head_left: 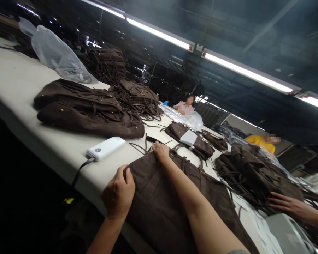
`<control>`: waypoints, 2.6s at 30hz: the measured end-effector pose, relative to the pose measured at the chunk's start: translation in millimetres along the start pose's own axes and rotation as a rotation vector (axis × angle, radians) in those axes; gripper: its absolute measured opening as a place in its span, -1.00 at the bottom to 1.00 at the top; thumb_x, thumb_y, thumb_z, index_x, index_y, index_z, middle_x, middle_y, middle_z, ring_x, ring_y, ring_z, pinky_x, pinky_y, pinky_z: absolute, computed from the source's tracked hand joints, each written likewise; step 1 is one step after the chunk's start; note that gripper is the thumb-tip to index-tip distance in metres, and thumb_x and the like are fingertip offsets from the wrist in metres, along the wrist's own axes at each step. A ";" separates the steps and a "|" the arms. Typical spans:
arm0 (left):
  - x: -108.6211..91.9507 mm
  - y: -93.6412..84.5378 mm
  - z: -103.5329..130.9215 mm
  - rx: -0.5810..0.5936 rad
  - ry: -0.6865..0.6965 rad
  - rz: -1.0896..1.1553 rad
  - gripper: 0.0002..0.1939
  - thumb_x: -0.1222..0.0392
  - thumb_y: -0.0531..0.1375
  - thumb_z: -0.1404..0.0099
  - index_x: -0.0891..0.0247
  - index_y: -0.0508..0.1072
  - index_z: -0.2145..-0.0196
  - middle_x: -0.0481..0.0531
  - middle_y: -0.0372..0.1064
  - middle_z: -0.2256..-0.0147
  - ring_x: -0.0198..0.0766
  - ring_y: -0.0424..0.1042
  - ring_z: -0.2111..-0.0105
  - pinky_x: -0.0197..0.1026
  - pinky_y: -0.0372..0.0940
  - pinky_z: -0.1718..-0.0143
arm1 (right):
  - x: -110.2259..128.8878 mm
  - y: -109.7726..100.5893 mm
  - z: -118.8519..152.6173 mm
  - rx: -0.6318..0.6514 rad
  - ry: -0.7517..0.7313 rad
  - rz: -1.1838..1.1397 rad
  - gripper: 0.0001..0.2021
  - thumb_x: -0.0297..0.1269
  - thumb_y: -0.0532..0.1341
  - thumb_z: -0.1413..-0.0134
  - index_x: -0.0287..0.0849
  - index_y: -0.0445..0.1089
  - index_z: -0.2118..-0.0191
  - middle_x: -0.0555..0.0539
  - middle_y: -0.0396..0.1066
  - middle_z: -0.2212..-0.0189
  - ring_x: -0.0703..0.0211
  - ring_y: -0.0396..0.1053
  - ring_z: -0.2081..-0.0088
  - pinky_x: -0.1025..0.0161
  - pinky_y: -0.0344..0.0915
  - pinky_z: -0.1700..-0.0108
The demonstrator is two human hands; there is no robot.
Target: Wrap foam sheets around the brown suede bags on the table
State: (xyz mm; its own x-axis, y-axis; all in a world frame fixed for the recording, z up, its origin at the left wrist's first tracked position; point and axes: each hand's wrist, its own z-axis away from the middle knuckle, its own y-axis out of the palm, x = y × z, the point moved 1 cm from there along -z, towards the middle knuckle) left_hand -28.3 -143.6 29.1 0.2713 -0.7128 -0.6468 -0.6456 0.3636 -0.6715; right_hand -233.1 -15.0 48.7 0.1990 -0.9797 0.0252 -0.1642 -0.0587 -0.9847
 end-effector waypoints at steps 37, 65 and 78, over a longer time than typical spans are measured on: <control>11.9 2.0 -2.0 -0.047 -0.064 0.226 -0.77 0.14 0.06 -0.31 0.17 0.46 0.16 0.07 0.45 0.49 -0.12 0.38 0.52 -0.21 0.08 0.47 | -21.6 -1.1 20.3 -0.354 0.118 -0.570 -0.66 -0.33 0.08 -0.23 -0.21 0.22 -0.11 -0.23 0.25 0.00 0.12 0.35 0.11 0.21 0.29 0.02; -38.4 30.1 13.2 0.470 1.033 -0.072 -0.52 0.06 -0.07 -0.39 0.43 0.43 -0.02 0.33 0.40 -0.05 0.06 0.30 -0.14 0.16 0.03 -0.24 | -47.5 -79.2 101.6 0.508 -0.040 -0.809 -0.78 -0.30 0.13 -0.32 -0.31 0.46 0.11 0.03 0.49 0.32 0.32 0.42 0.27 0.44 0.31 0.22; -39.4 -5.5 -18.3 0.624 1.252 -0.059 -0.35 -0.30 -0.12 -0.34 0.24 0.49 0.06 0.15 0.48 0.03 0.02 0.31 -0.11 0.12 -0.06 -0.27 | -123.8 -152.8 362.4 0.165 -0.307 -0.026 -0.49 0.19 0.35 0.09 -0.15 0.49 0.17 -0.21 0.48 0.15 -0.06 0.41 0.09 0.04 0.15 -0.10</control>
State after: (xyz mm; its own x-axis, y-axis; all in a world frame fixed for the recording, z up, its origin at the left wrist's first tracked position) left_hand -48.5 -128.4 64.9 -0.7363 -0.6711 -0.0863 -0.1459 0.2820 -0.9483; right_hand 117.4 184.8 133.6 0.4865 -0.8734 0.0219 -0.0020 -0.0262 -0.9997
